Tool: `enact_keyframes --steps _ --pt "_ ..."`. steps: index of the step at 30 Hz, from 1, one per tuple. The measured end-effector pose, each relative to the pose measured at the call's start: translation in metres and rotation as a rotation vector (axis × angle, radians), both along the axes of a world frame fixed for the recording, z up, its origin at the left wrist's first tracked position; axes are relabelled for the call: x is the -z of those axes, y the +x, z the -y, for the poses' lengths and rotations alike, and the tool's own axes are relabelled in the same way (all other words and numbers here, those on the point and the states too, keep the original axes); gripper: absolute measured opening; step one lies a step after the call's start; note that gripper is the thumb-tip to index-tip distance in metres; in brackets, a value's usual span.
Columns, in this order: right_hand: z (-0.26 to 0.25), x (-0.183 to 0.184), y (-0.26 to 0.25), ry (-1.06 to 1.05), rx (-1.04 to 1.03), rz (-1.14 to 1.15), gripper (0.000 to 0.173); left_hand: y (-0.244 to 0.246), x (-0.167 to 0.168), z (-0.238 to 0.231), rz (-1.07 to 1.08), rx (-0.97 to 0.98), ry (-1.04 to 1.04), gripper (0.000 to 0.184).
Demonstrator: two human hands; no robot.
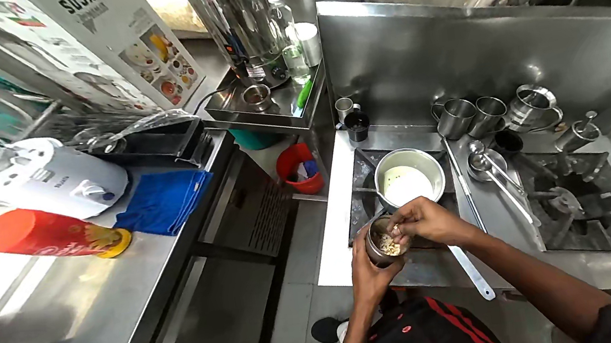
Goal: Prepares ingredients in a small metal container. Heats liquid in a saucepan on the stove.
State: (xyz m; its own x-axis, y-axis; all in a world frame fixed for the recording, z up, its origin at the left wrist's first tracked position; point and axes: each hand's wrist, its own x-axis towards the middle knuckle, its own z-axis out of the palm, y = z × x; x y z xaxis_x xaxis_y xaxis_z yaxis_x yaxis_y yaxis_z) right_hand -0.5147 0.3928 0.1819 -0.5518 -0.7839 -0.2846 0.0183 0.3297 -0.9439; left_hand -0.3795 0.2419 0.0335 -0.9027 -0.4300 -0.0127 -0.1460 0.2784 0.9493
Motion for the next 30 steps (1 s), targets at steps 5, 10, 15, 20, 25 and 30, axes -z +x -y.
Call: enact_keyframes --steps 5,10,15,20,25,30 --pt "-0.013 -0.006 -0.053 -0.119 0.254 -0.128 0.019 0.010 0.017 0.012 -0.026 -0.063 -0.006 0.115" --pt "-0.030 -0.017 -0.095 0.487 0.372 -0.980 0.050 0.022 0.020 0.020 -0.016 -0.088 -0.017 0.116" --pt "-0.034 -0.075 -0.057 0.057 0.349 -0.841 0.017 0.024 0.006 0.020 -0.048 -0.103 -0.052 0.115" --pt "0.020 -0.013 0.017 0.135 -0.359 -0.784 0.012 0.017 -0.015 0.018 -0.112 -0.007 -0.260 0.105" --pt "0.035 0.044 0.038 0.388 -0.559 -0.718 0.009 0.027 -0.013 0.016 -0.016 0.095 -0.340 0.103" --pt "0.028 0.060 0.043 0.301 -0.565 -0.698 0.005 0.035 -0.005 0.012 0.005 0.120 -0.300 0.103"
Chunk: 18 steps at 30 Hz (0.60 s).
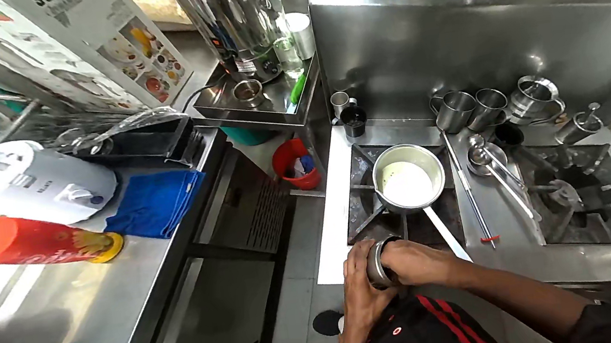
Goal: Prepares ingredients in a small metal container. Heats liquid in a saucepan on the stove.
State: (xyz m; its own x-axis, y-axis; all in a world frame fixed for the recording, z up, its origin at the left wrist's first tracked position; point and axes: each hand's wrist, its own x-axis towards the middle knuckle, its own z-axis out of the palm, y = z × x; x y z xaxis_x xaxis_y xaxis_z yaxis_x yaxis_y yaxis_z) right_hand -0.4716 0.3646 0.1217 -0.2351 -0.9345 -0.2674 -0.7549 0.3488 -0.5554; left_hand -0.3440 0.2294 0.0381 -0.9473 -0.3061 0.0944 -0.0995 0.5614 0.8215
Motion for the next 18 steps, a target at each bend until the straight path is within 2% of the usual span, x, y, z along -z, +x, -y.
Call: enact_keyframes --steps 6,10,13,16,18 --pt "-0.005 0.006 0.007 0.010 0.034 -0.016 0.006 0.000 -0.001 0.001 0.020 0.054 -0.013 0.103" --pt "-0.010 0.000 -0.002 -0.192 0.106 0.091 0.007 -0.005 0.002 0.002 0.005 0.037 0.110 0.104" --pt "-0.014 -0.020 -0.018 -0.376 0.252 0.309 0.011 -0.016 0.003 0.000 -0.008 -0.019 0.316 0.108" --pt "-0.020 -0.049 -0.031 -0.435 0.452 0.627 0.015 -0.031 0.004 -0.001 -0.009 -0.034 0.364 0.110" --pt "-0.026 -0.068 -0.036 -0.479 0.553 0.733 0.015 -0.038 0.000 0.000 -0.003 -0.054 0.363 0.111"
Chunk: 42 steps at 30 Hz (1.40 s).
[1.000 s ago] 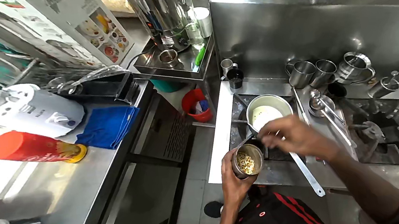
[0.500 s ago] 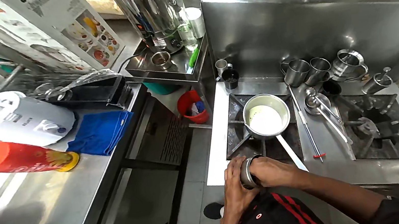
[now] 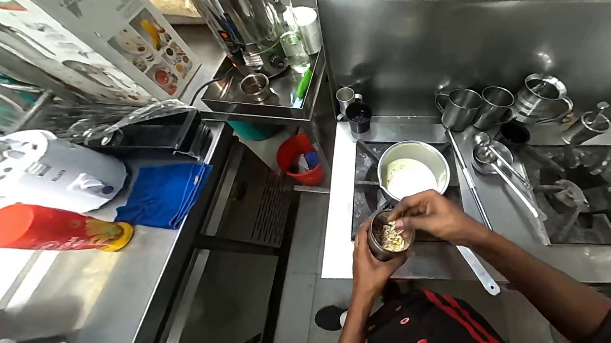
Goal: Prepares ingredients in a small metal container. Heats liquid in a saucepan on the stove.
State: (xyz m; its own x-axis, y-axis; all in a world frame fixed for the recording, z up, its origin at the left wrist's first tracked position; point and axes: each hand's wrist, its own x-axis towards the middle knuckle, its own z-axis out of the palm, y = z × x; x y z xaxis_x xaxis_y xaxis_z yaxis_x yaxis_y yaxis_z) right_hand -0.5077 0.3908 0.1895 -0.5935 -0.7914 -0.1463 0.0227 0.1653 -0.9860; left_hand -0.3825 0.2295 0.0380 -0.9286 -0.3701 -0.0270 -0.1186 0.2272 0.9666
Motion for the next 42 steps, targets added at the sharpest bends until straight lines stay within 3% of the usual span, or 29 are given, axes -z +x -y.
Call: enact_keyframes --steps 3,6,9,12,16,18,19,21,23,25,26,28,30,33,37,40,42 --pt "-0.011 -0.016 -0.018 -0.054 0.115 -0.047 0.015 -0.003 -0.001 0.005 -0.009 -0.043 -0.004 0.112" --pt "-0.017 -0.009 -0.051 -0.077 0.249 -0.260 0.015 0.006 0.005 0.014 -0.016 -0.079 -0.002 0.113" --pt "-0.030 0.003 -0.077 0.263 0.280 -0.740 0.027 0.019 0.009 0.023 -0.008 -0.123 0.009 0.114" --pt "-0.045 -0.009 -0.074 0.482 0.390 -0.962 0.029 0.036 0.011 0.029 -0.009 -0.179 0.030 0.118" --pt "-0.067 -0.063 -0.035 0.168 0.701 -1.091 0.013 0.065 0.011 0.034 -0.060 -0.290 0.067 0.121" --pt "-0.064 -0.068 -0.015 -0.034 0.830 -1.086 0.008 0.081 0.012 0.035 -0.077 -0.304 0.089 0.120" --pt "-0.058 -0.061 -0.003 -0.069 0.804 -1.040 0.008 0.088 0.012 0.035 -0.079 -0.299 0.103 0.121" --pt "-0.040 -0.026 0.019 -0.084 0.540 -0.771 0.015 0.100 0.006 0.032 -0.087 -0.269 0.149 0.123" --pt "-0.018 0.031 0.044 0.044 0.201 -0.318 0.049 0.111 -0.010 0.026 -0.084 -0.255 0.236 0.123" --pt "-0.001 0.082 0.078 0.062 0.012 0.230 0.061 0.119 -0.031 0.017 -0.061 -0.292 0.333 0.120" --pt "0.006 0.100 0.094 -0.016 -0.037 0.542 0.059 0.121 -0.040 0.012 -0.046 -0.303 0.365 0.120" --pt "0.019 0.115 0.118 -0.205 -0.094 1.048 0.083 0.124 -0.048 0.006 -0.028 -0.263 0.335 0.121" --pt "0.030 0.117 0.120 -0.310 -0.074 1.298 0.088 0.117 -0.044 0.007 -0.113 -0.136 0.166 0.125" --pt "0.039 0.117 0.117 -0.407 -0.085 1.382 0.073 0.107 -0.045 0.021 -0.185 -0.019 0.022 0.137" --pt "0.054 0.098 0.113 -0.363 -0.004 1.329 0.063 0.130 -0.062 0.016 -0.216 -0.229 0.406 0.109" --pt "0.070 0.076 0.115 -0.112 0.388 0.913 0.051 0.124 -0.090 0.028 -0.428 -0.175 0.486 0.111" --pt "0.076 0.069 0.114 -0.166 0.473 0.424 0.049 0.140 -0.101 0.036 -0.395 -0.277 0.414 0.094"
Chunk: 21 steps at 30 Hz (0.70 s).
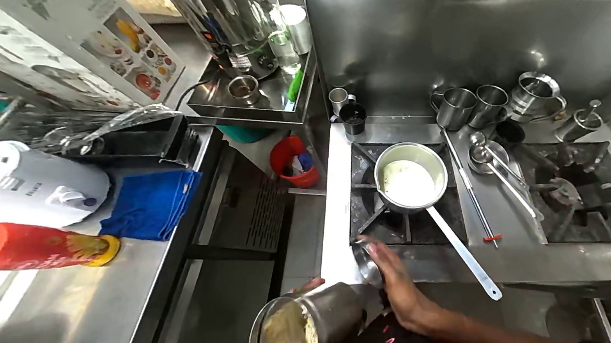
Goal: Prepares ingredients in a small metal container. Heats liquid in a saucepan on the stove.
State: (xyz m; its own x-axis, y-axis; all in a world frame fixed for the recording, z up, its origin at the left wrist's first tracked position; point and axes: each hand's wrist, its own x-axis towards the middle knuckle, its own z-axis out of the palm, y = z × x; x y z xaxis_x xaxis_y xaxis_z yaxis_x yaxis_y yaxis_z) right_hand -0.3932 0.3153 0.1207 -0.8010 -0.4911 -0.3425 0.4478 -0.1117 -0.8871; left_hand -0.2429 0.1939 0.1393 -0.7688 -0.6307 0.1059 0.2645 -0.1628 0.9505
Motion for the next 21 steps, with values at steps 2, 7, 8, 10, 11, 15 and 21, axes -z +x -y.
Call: enact_keyframes --steps 2,7,8,10,11,15,21 --pt "0.003 -0.014 -0.004 0.019 -0.078 -0.526 0.060 0.011 0.003 0.020 0.178 -0.029 -0.207 0.108" --pt "0.036 -0.043 0.013 0.295 -0.701 -1.437 0.065 0.017 0.026 0.053 0.308 0.022 -0.533 0.106" --pt "0.046 -0.039 0.020 0.334 -0.723 -1.522 0.063 0.024 0.029 0.057 0.335 -0.009 -0.566 0.104" --pt "0.074 -0.030 0.026 0.322 -0.690 -1.569 0.062 0.035 0.030 0.069 0.443 -0.113 -0.637 0.101" --pt "0.089 -0.027 0.027 0.293 -0.692 -1.542 0.065 0.041 0.029 0.078 0.497 -0.154 -0.653 0.101" --pt "0.170 -0.030 0.043 0.221 -0.835 -1.409 0.065 0.063 0.044 0.125 0.452 -0.408 -0.606 0.101" --pt "0.344 -0.027 0.111 0.468 -0.905 -1.248 0.066 0.097 0.086 0.254 0.490 -0.728 -0.561 0.095"
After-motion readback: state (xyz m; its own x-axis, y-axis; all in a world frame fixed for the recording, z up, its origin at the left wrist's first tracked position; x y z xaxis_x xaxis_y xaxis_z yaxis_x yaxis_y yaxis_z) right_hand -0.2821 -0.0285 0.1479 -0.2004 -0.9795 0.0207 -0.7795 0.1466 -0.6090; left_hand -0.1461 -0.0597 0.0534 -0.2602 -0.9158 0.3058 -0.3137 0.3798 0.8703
